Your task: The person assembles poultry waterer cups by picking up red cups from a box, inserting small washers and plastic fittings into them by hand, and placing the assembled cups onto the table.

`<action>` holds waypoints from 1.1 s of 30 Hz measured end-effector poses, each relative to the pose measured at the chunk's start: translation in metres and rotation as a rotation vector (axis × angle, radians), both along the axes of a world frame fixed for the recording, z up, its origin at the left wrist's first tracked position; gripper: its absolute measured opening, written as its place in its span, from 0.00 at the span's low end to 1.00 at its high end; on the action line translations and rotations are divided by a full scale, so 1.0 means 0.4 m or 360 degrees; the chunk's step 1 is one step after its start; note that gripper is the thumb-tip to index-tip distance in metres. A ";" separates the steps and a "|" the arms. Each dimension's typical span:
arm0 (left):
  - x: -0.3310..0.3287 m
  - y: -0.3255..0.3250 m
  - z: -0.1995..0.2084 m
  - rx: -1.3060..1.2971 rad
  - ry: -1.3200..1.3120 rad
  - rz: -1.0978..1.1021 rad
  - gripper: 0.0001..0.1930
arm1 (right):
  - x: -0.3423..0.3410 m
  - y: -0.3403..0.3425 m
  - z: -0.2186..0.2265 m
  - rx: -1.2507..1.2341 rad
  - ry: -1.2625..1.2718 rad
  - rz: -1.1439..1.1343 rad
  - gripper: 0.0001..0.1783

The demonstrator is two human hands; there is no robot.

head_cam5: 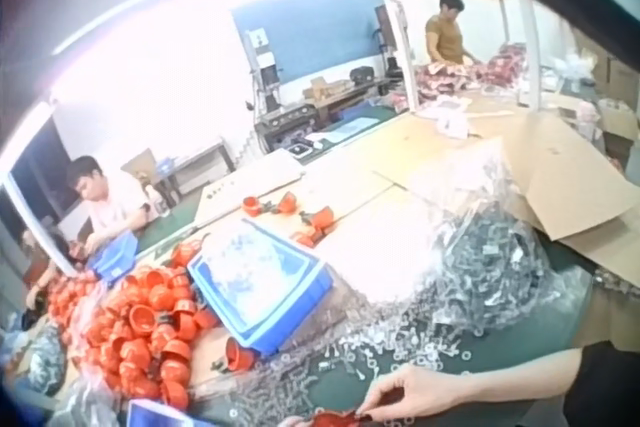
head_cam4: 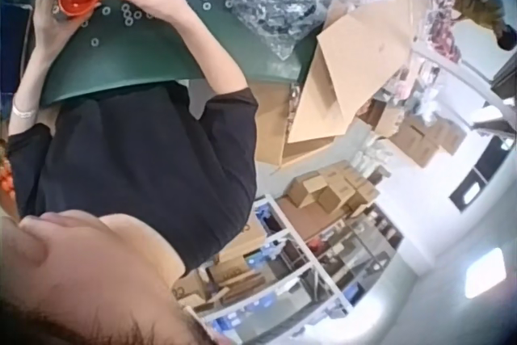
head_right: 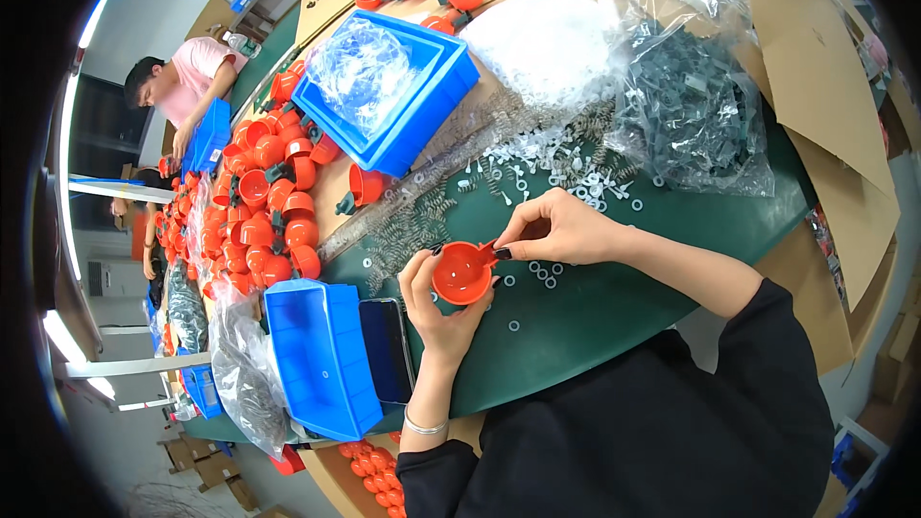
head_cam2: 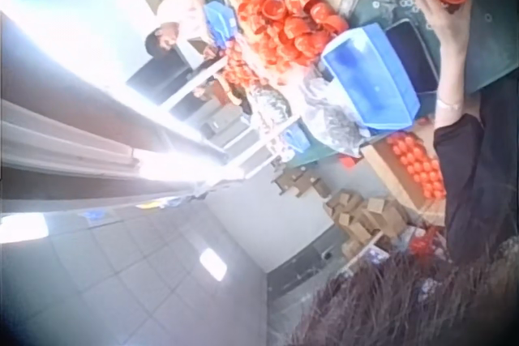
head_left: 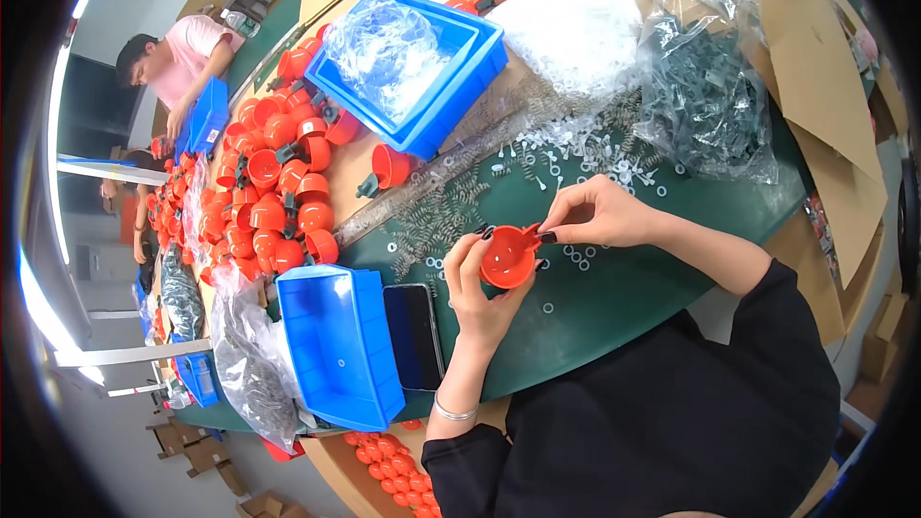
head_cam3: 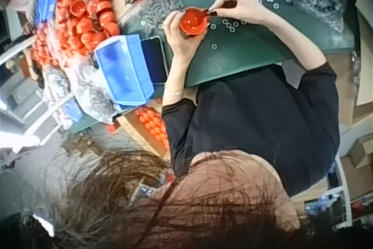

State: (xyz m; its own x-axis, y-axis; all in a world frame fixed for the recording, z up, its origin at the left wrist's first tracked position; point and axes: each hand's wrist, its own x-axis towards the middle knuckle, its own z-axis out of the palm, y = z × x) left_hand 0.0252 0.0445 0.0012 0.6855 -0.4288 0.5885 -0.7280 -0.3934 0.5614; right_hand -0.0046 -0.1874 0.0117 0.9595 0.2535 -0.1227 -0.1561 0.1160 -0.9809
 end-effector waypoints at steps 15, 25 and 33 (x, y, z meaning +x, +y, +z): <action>-0.004 -0.002 0.001 -0.0040 -0.0012 -0.0033 0.41 | -0.006 0.013 0.017 -0.0217 -0.0174 -0.0035 0.07; 0.000 -0.004 0.002 -0.0070 -0.0416 -0.0318 0.29 | -0.007 0.013 0.020 -0.0275 -0.0171 0.0149 0.11; -0.017 0.023 0.009 -0.0086 -0.0901 -0.0320 0.28 | -0.021 0.027 0.054 -0.0214 -0.0257 0.0322 0.14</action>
State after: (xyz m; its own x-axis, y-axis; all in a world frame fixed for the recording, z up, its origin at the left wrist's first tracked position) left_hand 0.0185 0.0538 0.0047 0.1676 -0.4767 0.8629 -0.9768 -0.1984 0.0801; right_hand -0.0132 -0.1768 0.0335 0.9009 0.4337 -0.0183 -0.0037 -0.0345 -0.9994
